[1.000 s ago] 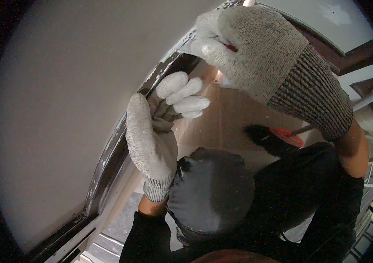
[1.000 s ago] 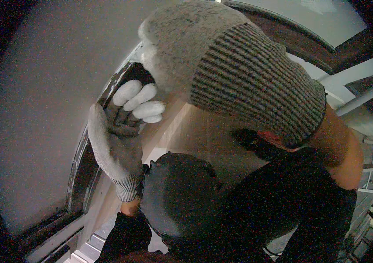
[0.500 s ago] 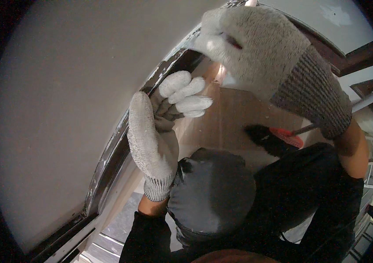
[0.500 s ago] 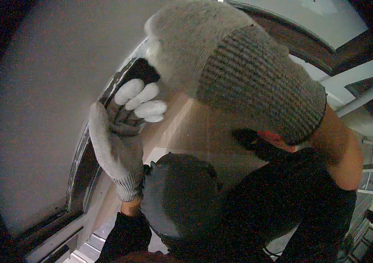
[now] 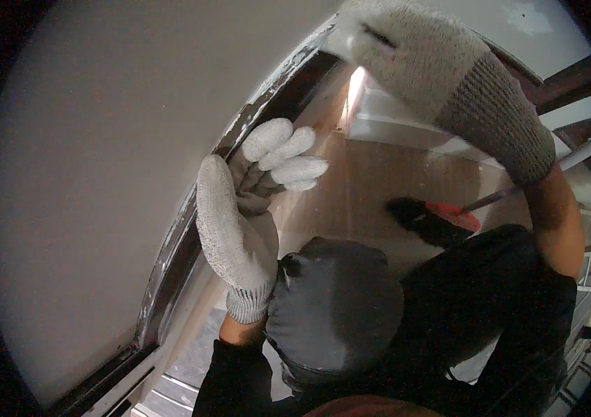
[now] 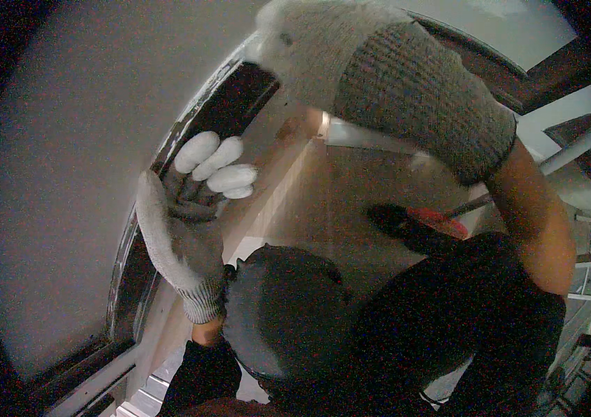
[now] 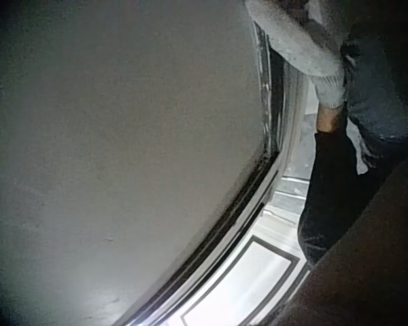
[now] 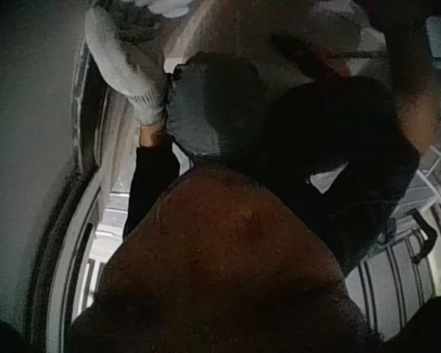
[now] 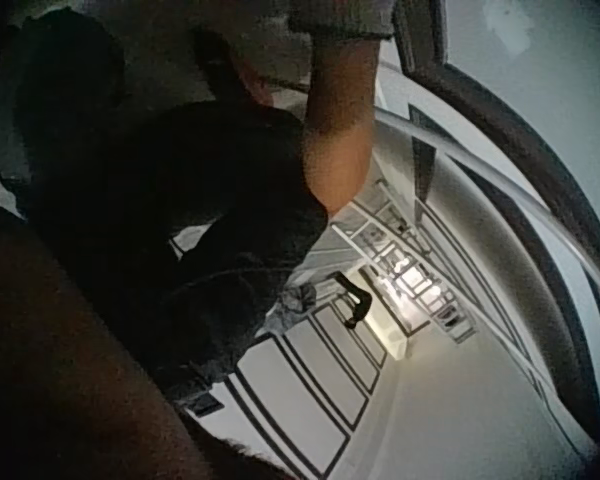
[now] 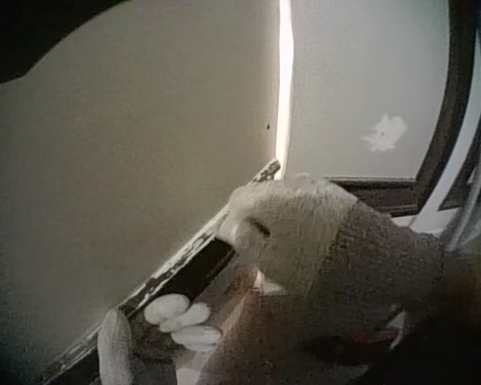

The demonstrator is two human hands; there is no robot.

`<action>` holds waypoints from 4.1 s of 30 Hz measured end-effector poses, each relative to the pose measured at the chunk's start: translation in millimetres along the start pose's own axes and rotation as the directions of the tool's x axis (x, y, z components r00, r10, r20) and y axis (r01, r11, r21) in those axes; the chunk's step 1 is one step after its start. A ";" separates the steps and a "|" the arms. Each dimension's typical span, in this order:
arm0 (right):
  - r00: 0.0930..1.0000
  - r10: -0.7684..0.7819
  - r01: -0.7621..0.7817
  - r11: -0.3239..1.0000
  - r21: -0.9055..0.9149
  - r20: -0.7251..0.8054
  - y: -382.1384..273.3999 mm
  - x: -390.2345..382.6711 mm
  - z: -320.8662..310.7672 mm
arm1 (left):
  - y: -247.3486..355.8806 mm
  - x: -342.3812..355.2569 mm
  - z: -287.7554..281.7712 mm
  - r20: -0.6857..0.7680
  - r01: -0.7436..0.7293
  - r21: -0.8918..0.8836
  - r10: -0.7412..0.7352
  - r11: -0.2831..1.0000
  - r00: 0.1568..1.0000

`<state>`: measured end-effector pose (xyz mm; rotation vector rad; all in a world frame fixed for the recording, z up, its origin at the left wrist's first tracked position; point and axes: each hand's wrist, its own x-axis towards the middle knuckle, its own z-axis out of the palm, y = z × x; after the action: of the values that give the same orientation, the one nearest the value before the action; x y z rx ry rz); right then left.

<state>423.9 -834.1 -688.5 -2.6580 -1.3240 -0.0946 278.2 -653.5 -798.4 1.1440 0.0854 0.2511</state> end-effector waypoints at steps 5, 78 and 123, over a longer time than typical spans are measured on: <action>0.996 0.064 -0.071 0.989 0.129 0.058 -8.1 -5.5 -21.7 | 2.0 2.0 4.8 -0.046 0.007 -0.016 -0.008 1.000 0.999; 0.863 0.178 0.003 0.934 0.358 -0.473 -20.4 -10.9 91.3 | -6.2 -1.7 -3.2 -0.026 -0.048 -0.038 0.047 0.998 0.999; 0.908 0.043 0.144 0.903 0.406 -0.417 -34.7 -18.7 102.8 | -14.5 -0.4 9.4 -0.356 -0.033 -0.115 -0.010 0.993 0.934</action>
<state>383.0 -809.8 -787.8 -2.0810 -1.1161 -0.3212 281.9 -667.6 -807.7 0.9694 0.3798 0.4677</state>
